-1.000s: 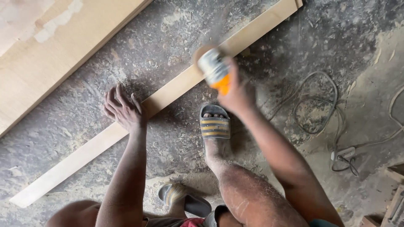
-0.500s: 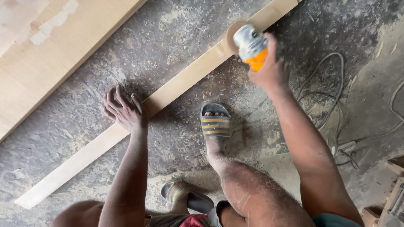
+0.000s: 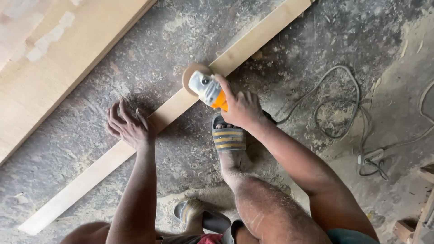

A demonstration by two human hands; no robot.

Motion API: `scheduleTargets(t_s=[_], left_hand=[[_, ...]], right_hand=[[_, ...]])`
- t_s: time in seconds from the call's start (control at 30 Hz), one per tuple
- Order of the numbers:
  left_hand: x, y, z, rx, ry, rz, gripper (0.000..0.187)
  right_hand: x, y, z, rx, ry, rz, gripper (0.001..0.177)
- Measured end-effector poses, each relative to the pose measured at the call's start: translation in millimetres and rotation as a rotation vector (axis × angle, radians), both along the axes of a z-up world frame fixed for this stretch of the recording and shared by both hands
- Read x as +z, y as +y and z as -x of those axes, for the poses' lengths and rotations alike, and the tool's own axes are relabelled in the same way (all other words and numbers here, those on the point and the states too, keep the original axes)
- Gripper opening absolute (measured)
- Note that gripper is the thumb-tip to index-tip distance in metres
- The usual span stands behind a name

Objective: Sanding wooden planks using an angle grinder with a sanding disc attachment.

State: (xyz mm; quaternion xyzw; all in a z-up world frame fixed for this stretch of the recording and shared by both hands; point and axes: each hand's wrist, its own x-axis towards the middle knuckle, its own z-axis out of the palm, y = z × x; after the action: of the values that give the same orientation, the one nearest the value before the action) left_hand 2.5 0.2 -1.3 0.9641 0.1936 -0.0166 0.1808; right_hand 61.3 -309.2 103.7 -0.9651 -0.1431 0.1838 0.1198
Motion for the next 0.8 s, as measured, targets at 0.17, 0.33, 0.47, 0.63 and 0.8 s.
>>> scheduleTargets(t_s=[0.17, 0.33, 0.47, 0.63, 0.8], left_hand=[[-3, -1, -3, -0.008, 0.002, -0.029, 0.048], [3, -3, -3, 0.007, -0.012, -0.004, 0.049], [7, -4, -4, 0.019, 0.044, 0.014, 0.049], [2, -5, -4, 0.004, 0.032, -0.012, 0.048], [2, -6, -5, 0.023, 0.035, -0.027, 0.048]], right_hand=[[17, -62, -30, -0.242, 0.074, -0.031, 0.09], [19, -148, -65, -0.589, 0.066, 0.073, 0.098], [22, -189, -93, -0.783, 0.015, 0.082, 0.106], [7, -229, -115, -0.778, -0.134, 0.073, 0.102], [4, -210, -118, -0.855, -0.064, 0.02, 0.111]])
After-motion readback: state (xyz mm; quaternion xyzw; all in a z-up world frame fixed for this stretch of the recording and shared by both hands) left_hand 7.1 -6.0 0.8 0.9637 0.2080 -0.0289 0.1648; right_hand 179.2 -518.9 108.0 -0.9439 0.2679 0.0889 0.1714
